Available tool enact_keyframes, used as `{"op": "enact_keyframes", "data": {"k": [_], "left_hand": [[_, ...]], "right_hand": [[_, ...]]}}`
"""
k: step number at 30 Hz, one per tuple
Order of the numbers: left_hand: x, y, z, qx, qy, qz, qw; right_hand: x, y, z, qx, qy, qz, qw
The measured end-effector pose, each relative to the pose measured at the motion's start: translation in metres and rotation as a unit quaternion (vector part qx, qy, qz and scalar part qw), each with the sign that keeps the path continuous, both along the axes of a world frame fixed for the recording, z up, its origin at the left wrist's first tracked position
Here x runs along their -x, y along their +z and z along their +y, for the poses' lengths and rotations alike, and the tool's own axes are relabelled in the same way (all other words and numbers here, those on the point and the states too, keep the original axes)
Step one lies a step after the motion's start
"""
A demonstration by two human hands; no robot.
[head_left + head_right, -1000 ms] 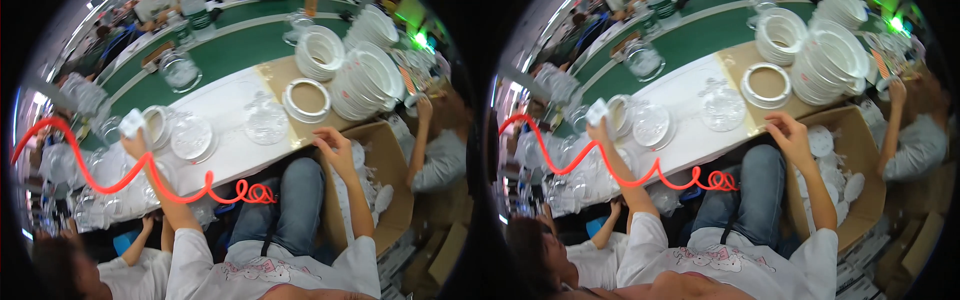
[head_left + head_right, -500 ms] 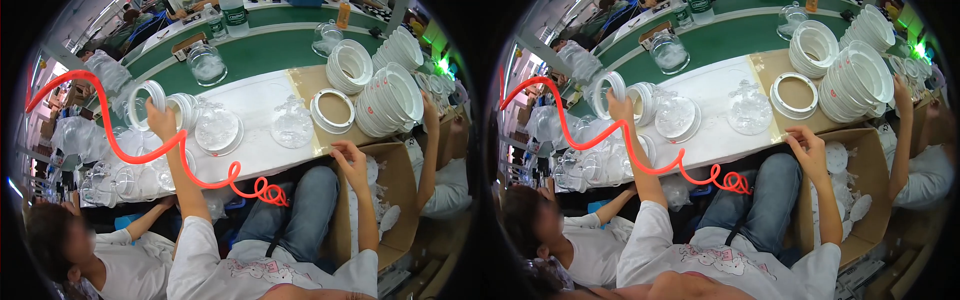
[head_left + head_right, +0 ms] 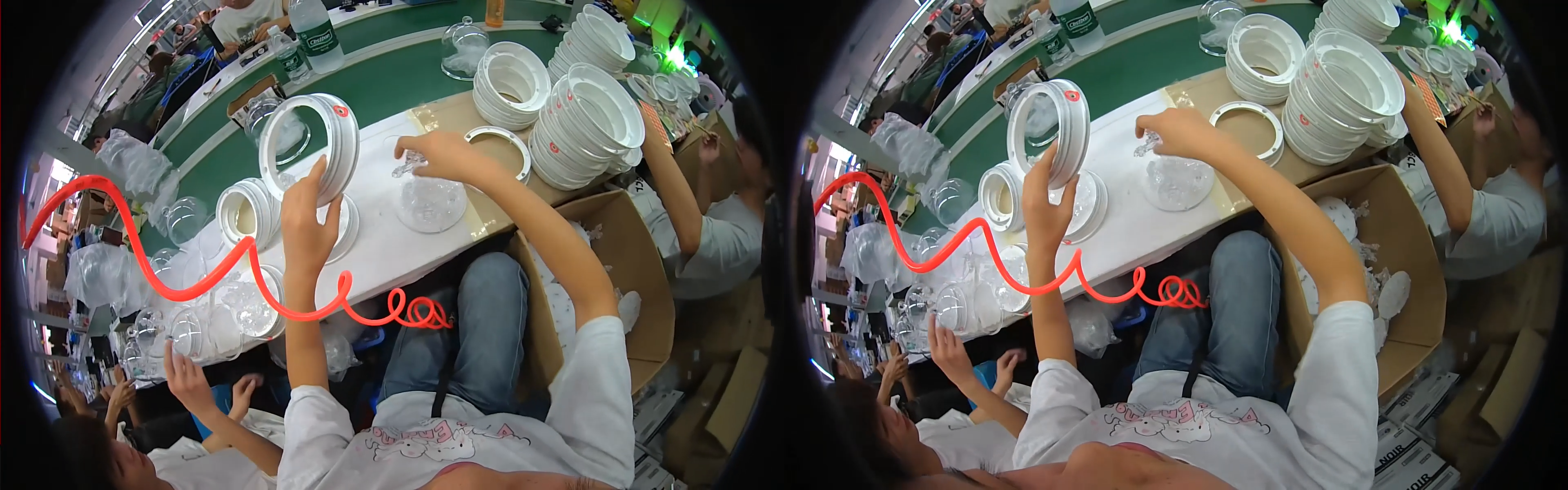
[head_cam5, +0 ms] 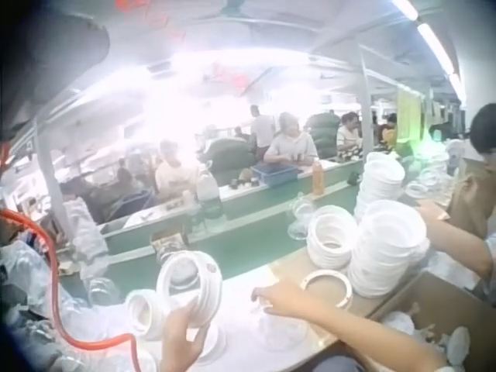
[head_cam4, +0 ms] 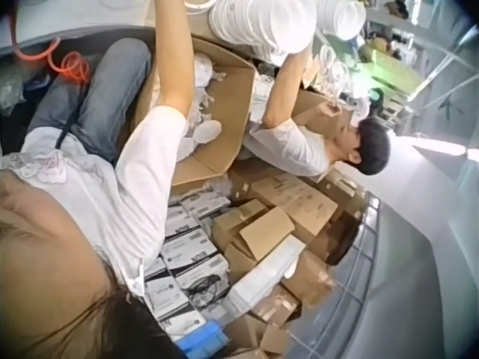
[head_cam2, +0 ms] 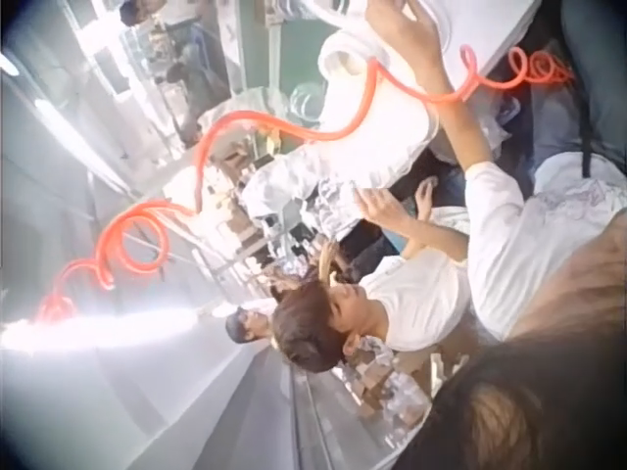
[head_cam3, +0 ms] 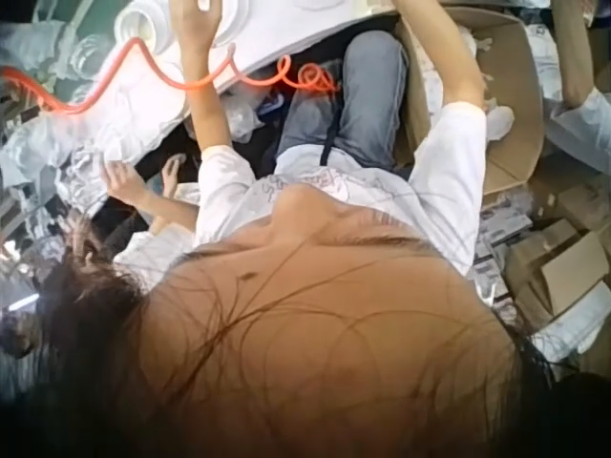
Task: Assembling and inspecting plastic covers and LED bases for lighting fixtures at a factory workbench.
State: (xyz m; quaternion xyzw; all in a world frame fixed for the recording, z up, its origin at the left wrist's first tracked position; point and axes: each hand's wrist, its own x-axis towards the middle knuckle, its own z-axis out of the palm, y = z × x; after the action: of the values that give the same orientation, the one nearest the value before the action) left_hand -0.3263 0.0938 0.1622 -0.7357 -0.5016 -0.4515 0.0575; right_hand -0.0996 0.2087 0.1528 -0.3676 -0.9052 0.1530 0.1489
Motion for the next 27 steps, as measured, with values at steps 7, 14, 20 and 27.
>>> {"op": "enact_keyframes", "data": {"k": [7, 14, 20, 27], "left_hand": [[0.005, 0.02, -0.005, -0.071, -0.023, 0.052, 0.996], [-0.019, 0.022, -0.007, -0.021, -0.119, 0.027, 0.992], [-0.038, -0.01, 0.007, 0.072, -0.192, 0.057, 0.977], [-0.029, -0.074, -0.005, 0.187, -0.228, 0.063, 0.953]], "right_hand": [[-0.011, -0.008, 0.023, 0.151, 0.052, 0.019, 0.987], [-0.056, 0.034, -0.026, 0.062, 0.102, 0.094, 0.988], [-0.096, 0.094, -0.086, 0.181, 0.048, 0.025, 0.982], [-0.095, 0.111, -0.065, 0.117, 0.002, 0.196, 0.974]]}}
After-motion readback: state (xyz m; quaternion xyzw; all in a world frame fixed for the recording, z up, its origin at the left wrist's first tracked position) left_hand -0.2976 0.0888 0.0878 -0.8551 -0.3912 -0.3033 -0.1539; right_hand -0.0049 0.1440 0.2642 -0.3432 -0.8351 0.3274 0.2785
